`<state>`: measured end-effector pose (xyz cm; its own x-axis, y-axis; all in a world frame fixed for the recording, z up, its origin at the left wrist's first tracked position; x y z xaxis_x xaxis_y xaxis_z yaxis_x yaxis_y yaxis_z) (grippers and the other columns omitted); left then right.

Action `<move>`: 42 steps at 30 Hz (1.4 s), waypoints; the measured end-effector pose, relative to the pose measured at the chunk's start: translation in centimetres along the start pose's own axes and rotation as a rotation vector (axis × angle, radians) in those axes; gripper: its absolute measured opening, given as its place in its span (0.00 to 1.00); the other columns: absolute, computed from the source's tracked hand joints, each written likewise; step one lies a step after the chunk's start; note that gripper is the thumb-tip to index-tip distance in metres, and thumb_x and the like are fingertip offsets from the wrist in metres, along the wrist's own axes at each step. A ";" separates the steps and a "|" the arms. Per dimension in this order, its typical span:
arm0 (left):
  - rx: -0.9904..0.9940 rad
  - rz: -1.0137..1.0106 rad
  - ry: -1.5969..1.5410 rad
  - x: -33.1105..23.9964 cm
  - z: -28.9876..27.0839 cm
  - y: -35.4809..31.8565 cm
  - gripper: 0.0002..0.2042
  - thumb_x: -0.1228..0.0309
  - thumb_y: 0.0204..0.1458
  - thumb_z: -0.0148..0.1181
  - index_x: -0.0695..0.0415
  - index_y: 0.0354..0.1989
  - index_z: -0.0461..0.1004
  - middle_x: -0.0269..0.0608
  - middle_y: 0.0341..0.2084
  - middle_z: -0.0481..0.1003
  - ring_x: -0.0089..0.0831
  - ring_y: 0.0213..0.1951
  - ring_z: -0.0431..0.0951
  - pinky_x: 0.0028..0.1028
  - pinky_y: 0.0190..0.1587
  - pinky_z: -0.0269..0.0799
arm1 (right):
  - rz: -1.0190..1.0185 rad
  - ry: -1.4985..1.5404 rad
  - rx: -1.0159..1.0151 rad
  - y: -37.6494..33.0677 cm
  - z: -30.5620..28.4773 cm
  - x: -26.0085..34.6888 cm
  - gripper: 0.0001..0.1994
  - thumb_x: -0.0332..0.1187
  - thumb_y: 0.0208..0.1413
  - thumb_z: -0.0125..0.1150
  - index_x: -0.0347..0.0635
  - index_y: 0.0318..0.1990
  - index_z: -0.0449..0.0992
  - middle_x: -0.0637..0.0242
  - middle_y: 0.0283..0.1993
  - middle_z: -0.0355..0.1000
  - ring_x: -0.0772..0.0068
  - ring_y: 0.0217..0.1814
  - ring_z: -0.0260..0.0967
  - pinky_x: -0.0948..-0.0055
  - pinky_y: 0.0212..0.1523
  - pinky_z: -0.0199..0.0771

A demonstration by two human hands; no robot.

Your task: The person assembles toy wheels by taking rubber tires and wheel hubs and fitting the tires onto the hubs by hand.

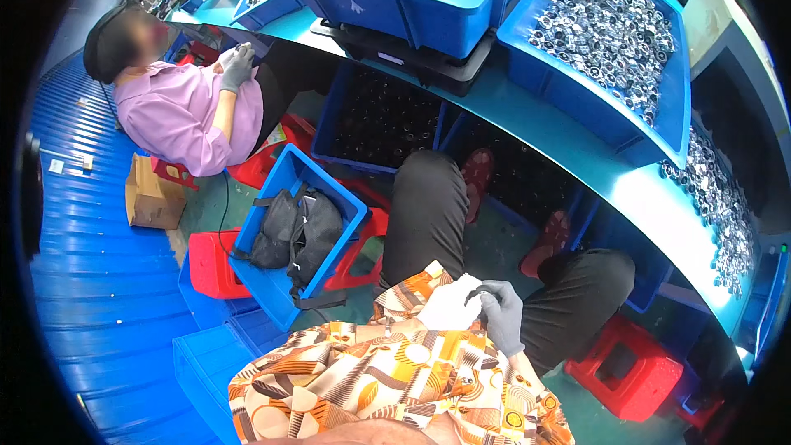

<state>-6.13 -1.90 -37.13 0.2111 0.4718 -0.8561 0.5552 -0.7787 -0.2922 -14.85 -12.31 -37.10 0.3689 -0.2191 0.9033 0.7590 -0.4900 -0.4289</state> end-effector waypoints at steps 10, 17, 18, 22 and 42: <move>-0.179 0.087 0.063 -0.2 0.3 0.4 0.13 0.65 0.53 0.53 0.58 0.43 0.71 0.48 0.35 0.76 0.46 0.33 0.78 0.36 0.35 0.74 | -0.055 -0.074 -0.105 0.8 0.4 0.2 0.06 0.25 0.54 0.51 0.32 0.38 0.72 0.67 0.29 0.70 0.85 0.22 0.64 0.82 0.22 0.64; -0.176 -0.011 -0.122 -0.4 0.4 1.1 0.13 0.67 0.55 0.53 0.57 0.47 0.69 0.48 0.35 0.75 0.40 0.36 0.79 0.32 0.39 0.74 | -0.039 0.048 -0.184 0.8 0.4 0.5 0.06 0.26 0.55 0.51 0.33 0.36 0.71 0.65 0.32 0.70 0.79 0.28 0.65 0.79 0.29 0.66; -0.158 -0.043 -0.186 -0.6 0.4 1.1 0.13 0.67 0.55 0.53 0.57 0.47 0.68 0.48 0.36 0.75 0.40 0.37 0.78 0.32 0.40 0.74 | -0.043 0.049 -0.183 0.8 0.0 0.2 0.06 0.26 0.55 0.51 0.33 0.36 0.71 0.65 0.32 0.70 0.79 0.28 0.65 0.79 0.29 0.66; -0.054 -0.050 -0.118 -1.1 -0.4 1.2 0.14 0.66 0.55 0.52 0.58 0.47 0.67 0.50 0.37 0.75 0.42 0.38 0.78 0.34 0.40 0.73 | -0.417 -0.366 -0.108 1.0 -1.1 1.7 0.05 0.23 0.49 0.53 0.35 0.35 0.70 0.62 0.31 0.65 0.69 0.34 0.64 0.73 0.35 0.64; 0.074 -0.294 -0.006 1.5 1.9 1.7 0.14 0.64 0.54 0.48 0.57 0.45 0.66 0.56 0.27 0.76 0.51 0.33 0.78 0.43 0.40 0.71 | -0.156 -0.380 -0.189 2.2 0.2 -2.5 0.08 0.28 0.53 0.55 0.34 0.26 0.67 0.53 0.26 0.69 0.59 0.28 0.68 0.66 0.31 0.66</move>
<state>-6.41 -3.27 -39.74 0.0454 0.6793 -0.7324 0.5321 -0.6369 -0.5579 -13.98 -12.65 -40.35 0.4554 0.1781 0.8723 0.7229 -0.6459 -0.2454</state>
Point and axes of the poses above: each hand's wrist, its own y-axis towards the middle knuckle, its own z-axis out of the palm, x = y × z, the point moved 4 cm from there along y, towards the middle knuckle
